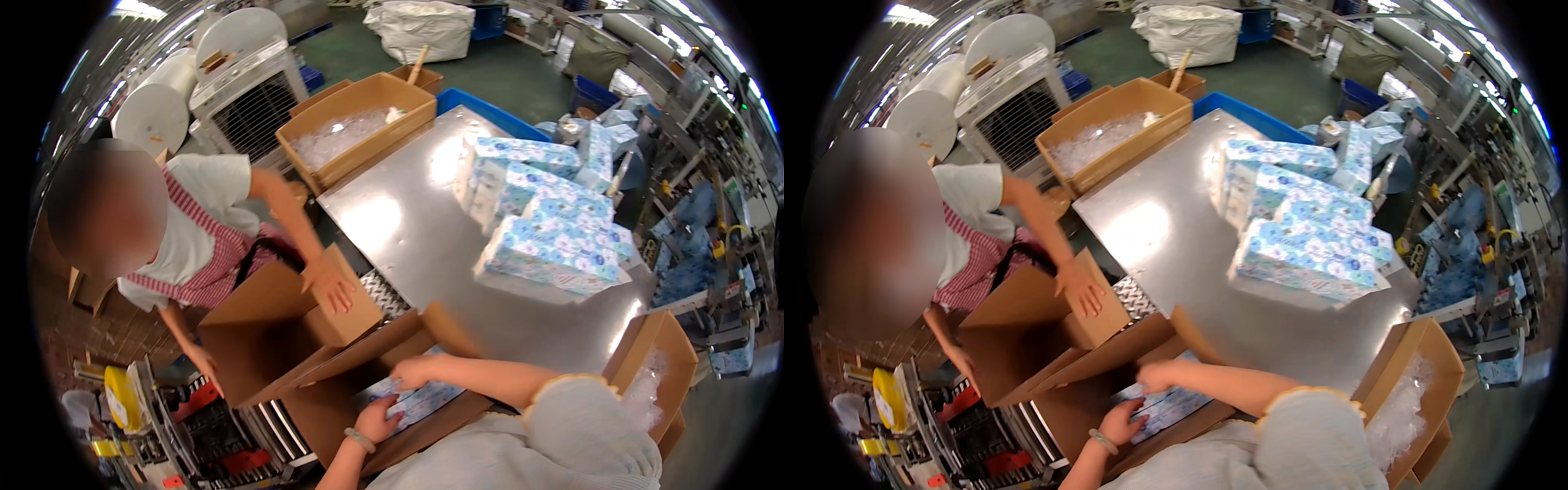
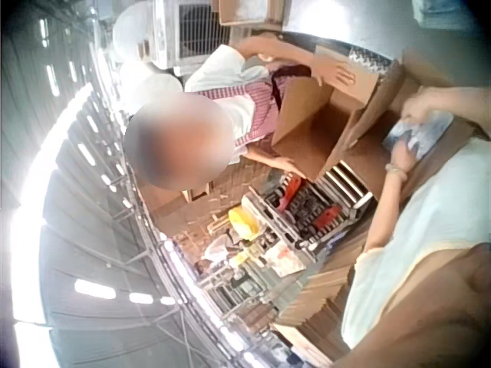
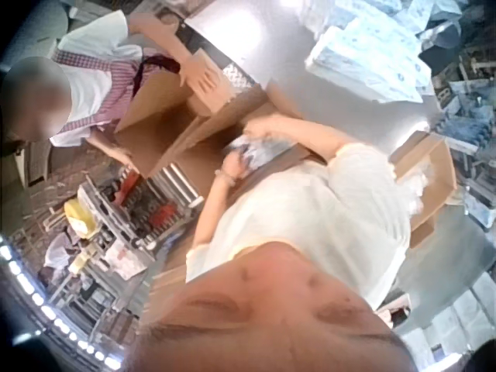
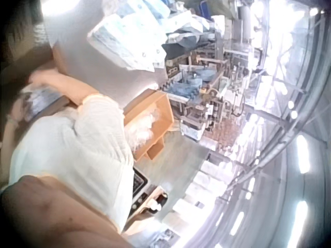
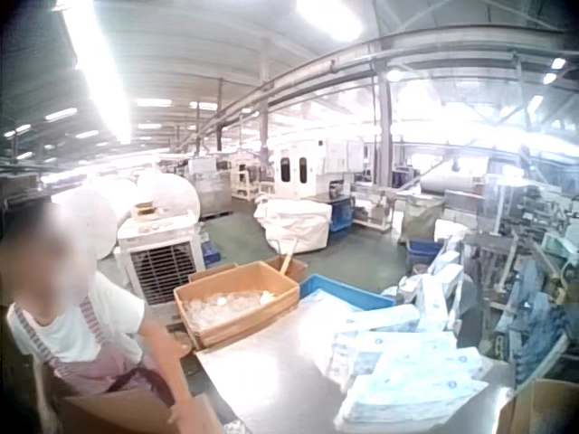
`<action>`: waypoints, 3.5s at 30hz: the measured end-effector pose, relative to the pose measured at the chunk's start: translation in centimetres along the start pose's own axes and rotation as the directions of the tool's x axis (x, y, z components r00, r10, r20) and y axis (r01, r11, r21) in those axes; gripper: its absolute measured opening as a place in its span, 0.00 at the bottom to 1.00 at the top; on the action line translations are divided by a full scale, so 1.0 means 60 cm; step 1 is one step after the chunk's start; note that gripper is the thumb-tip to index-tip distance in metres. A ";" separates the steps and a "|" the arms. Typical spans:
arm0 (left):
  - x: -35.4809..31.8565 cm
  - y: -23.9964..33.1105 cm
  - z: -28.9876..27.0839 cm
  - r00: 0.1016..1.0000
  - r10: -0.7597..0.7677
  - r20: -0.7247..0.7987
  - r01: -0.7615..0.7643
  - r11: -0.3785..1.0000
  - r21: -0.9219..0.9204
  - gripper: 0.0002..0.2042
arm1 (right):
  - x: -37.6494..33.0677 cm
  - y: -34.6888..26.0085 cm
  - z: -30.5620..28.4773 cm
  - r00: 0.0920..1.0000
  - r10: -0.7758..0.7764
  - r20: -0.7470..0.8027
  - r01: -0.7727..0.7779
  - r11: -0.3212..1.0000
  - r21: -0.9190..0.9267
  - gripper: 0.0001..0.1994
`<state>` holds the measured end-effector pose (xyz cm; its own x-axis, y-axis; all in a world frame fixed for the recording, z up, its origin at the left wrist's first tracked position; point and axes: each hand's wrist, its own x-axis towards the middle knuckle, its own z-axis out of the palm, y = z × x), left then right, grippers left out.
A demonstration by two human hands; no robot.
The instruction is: The person places rolls of toilet paper into cardboard boxes, closes the box flaps, and pushes the boxes through a taping machine on a conveyor belt.
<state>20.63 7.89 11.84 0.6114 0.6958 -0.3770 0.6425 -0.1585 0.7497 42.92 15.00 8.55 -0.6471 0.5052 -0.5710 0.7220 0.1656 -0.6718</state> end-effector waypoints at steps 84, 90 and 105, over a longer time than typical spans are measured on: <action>0.103 -0.102 0.046 0.936 -0.345 0.067 0.264 0.815 0.516 0.48 | -0.287 -0.021 -0.034 0.366 -0.206 -0.908 -0.074 0.966 -0.249 0.14; 0.238 -0.178 0.106 0.821 -0.488 0.295 0.285 0.799 0.530 0.53 | -0.730 0.337 0.402 -0.704 0.288 -0.650 -0.627 0.178 0.758 0.22; 0.155 -0.287 0.096 0.924 -0.280 0.263 0.215 0.944 0.250 0.30 | -0.719 0.301 0.775 -0.590 0.731 0.343 -0.011 -0.432 0.902 0.36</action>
<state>17.93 13.06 -7.73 0.5063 0.5029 -0.7005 0.8534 -0.1751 0.4911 72.51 -43.21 -0.92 0.8257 -0.4674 -0.3158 -0.5254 -0.8410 -0.1290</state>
